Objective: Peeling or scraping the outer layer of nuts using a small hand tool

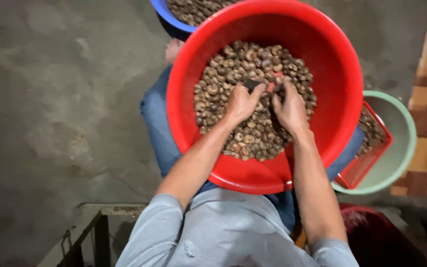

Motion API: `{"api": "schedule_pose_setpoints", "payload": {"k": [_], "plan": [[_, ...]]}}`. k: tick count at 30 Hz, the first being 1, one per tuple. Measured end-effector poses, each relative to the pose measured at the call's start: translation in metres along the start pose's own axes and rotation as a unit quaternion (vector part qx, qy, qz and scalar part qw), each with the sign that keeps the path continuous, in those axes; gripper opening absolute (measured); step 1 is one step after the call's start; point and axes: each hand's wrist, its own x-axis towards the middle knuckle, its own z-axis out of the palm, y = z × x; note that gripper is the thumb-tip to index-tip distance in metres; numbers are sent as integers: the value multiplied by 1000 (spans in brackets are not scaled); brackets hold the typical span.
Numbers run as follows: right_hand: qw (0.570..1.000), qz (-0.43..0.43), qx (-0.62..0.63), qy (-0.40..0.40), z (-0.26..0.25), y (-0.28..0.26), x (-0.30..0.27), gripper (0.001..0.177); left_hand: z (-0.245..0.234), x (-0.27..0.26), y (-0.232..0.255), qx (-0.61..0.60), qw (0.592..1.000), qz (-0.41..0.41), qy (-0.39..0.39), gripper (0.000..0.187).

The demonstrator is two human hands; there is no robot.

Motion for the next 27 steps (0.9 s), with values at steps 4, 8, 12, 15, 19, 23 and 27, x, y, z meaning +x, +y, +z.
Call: {"api": "schedule_pose_setpoints", "payload": {"k": [4, 8, 12, 15, 19, 23, 27], "plan": [[990, 11, -131, -46, 29, 32, 2, 36, -1, 1, 12, -11, 1000, -15, 0, 30], [978, 18, -199, -60, 32, 29, 1, 41, -7, -6, -2, -20, 1000, -14, -18, 33], [971, 22, -227, -65, 39, 45, 0, 40, -11, -9, -9, -25, 998, -1, -49, 40], [968, 20, -245, -56, 39, 44, -2, 46, -8, -7, -10, -28, 998, -7, -49, 42], [964, 20, -261, -46, 57, 66, 1, 46, -6, -3, -24, -18, 999, -20, -38, 37], [970, 51, -229, -72, 46, 54, -1, 54, -9, -5, -17, -34, 995, 21, -86, 49], [987, 105, -102, -67, 17, 23, -5, 40, -8, -8, -23, -25, 996, 21, -86, 47]]}}
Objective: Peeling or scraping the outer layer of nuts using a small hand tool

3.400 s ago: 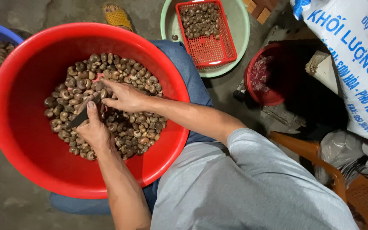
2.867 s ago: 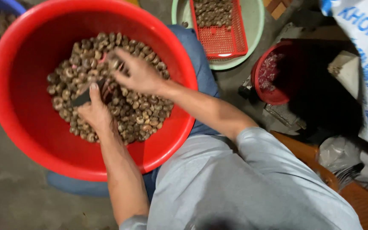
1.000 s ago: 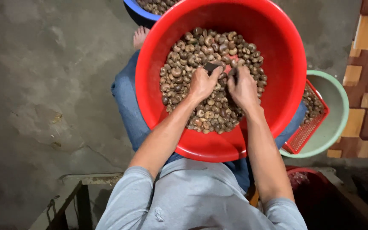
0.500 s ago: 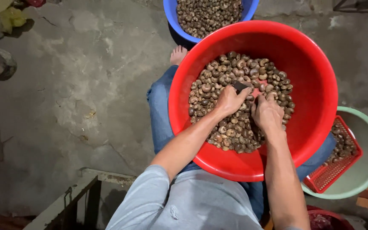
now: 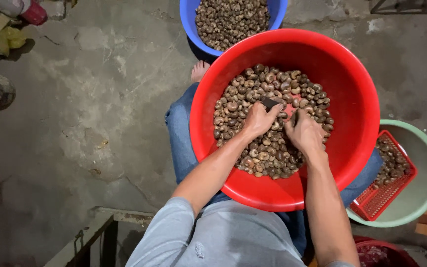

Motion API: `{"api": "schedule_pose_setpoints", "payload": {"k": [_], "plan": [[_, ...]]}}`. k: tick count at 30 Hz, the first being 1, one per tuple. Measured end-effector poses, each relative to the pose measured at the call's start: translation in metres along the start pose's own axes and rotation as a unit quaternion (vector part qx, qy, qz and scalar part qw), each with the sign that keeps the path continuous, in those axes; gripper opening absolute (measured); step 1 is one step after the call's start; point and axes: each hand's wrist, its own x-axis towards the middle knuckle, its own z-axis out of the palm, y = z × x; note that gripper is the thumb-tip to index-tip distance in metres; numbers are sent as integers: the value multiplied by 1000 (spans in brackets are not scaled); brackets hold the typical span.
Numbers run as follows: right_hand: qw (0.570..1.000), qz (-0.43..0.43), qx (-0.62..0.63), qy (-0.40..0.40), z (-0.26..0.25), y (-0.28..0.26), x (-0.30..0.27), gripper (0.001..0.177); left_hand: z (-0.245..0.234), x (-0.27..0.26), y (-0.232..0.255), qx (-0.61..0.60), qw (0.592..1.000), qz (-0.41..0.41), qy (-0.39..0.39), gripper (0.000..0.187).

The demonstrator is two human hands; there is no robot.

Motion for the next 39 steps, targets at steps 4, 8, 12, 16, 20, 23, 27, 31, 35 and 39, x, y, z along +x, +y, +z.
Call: {"api": "schedule_pose_setpoints", "payload": {"k": [4, 8, 12, 16, 20, 23, 27, 31, 35, 39], "plan": [[988, 48, 145, 18, -31, -26, -11, 35, 5, -1, -2, -9, 1000, -3, 18, 41], [907, 26, 418, 54, -3, -8, 11, 27, -5, -17, 39, -53, 998, -17, 6, 38], [814, 1, 580, 12, -18, -28, -6, 35, -5, -17, 50, -64, 998, -17, -2, 38], [793, 2, 609, -6, -6, -23, 2, 38, 3, -1, 32, -64, 997, -23, 34, 36], [765, 10, 644, 3, -5, -20, 7, 30, -4, -12, 56, -97, 994, -12, 42, 39], [752, 8, 659, -3, -1, -16, 8, 30, 0, -4, 33, -119, 992, 12, 31, 38], [759, -28, 650, -22, 3, -17, 9, 45, 8, 9, 21, -147, 983, 22, 107, 21], [753, -43, 657, -18, 0, -18, 9, 41, 5, -3, 39, -154, 984, 9, 92, 26], [741, -41, 670, -19, -5, -19, 7, 35, 3, -5, 37, -129, 989, 17, 71, 24], [734, -55, 677, -30, -8, -24, 4, 36, 6, 1, 24, -151, 984, 40, 80, 20]]}}
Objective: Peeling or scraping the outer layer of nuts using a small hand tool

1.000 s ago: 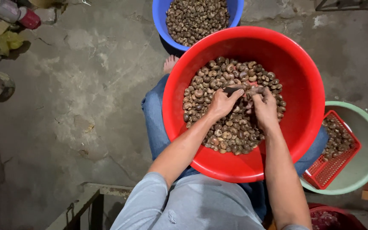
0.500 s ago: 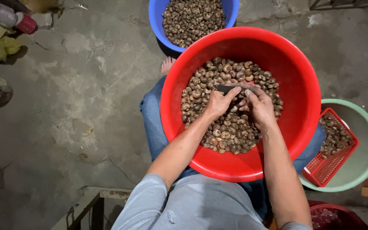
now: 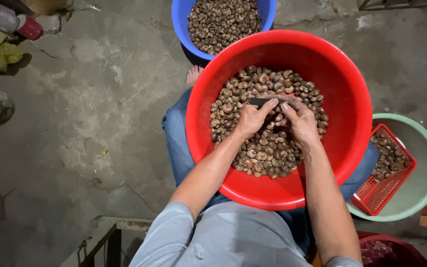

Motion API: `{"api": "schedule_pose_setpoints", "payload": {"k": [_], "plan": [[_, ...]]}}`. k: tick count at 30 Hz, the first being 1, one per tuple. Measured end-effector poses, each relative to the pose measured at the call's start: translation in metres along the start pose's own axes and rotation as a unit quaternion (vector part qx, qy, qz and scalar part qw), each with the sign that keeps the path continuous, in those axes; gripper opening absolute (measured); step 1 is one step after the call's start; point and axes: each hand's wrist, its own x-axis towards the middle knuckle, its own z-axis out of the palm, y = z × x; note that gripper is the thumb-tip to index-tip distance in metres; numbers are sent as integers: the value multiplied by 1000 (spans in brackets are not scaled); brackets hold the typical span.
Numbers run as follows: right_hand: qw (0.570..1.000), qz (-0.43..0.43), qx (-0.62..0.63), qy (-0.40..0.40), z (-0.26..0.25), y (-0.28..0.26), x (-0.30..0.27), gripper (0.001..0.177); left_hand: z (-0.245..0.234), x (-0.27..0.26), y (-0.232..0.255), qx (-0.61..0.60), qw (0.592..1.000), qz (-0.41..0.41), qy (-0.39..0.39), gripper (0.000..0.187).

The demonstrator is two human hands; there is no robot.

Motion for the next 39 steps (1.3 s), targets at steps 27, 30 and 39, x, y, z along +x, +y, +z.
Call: {"api": "schedule_pose_setpoints", "payload": {"k": [27, 30, 39], "plan": [[963, -56, -262, 26, -14, 22, 7, 32, 14, 5, -21, 28, 997, 61, -27, 22], [963, -71, -259, 30, -17, 25, 7, 27, 15, -10, 16, 110, 993, 33, -25, 32], [945, -104, -307, 37, -11, 12, -1, 26, -1, -24, 22, 76, 995, 54, -37, 26]]}}
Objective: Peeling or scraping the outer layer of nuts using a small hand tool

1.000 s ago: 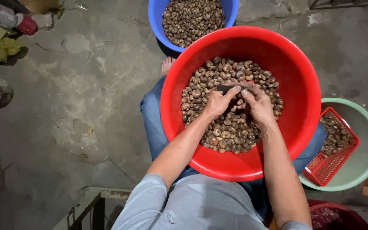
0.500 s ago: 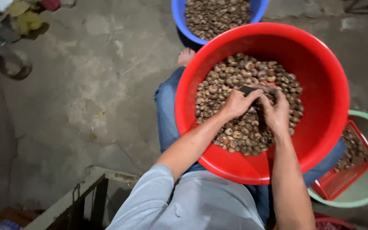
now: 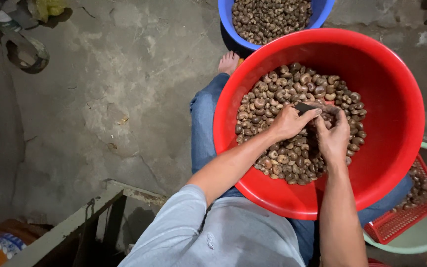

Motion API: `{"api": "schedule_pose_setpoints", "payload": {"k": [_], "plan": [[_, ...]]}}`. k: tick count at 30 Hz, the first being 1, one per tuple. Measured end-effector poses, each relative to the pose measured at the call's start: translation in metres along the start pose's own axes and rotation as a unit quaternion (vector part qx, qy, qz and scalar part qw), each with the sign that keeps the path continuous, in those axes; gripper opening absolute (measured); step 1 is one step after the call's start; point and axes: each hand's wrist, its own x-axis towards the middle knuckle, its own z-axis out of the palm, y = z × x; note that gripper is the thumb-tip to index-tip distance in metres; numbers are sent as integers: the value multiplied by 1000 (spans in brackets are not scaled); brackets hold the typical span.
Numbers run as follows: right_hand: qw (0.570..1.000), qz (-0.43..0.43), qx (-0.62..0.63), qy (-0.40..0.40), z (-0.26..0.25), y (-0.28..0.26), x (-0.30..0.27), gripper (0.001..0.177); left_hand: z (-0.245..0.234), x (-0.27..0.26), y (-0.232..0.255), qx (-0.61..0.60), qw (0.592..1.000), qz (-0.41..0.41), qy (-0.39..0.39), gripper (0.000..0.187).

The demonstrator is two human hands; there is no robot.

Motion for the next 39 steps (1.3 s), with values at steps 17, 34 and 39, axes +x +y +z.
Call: {"api": "schedule_pose_setpoints", "payload": {"k": [17, 34, 39], "plan": [[986, 13, -166, 28, -2, 15, -1, 32, -7, 1, 53, 18, 994, -97, -41, 56], [986, 15, -163, 8, -3, -17, -4, 35, -1, 17, -39, -28, 999, -34, -30, 25], [987, -6, -159, -10, -6, -30, -5, 29, -6, 7, 20, 51, 986, -146, -67, 82]]}}
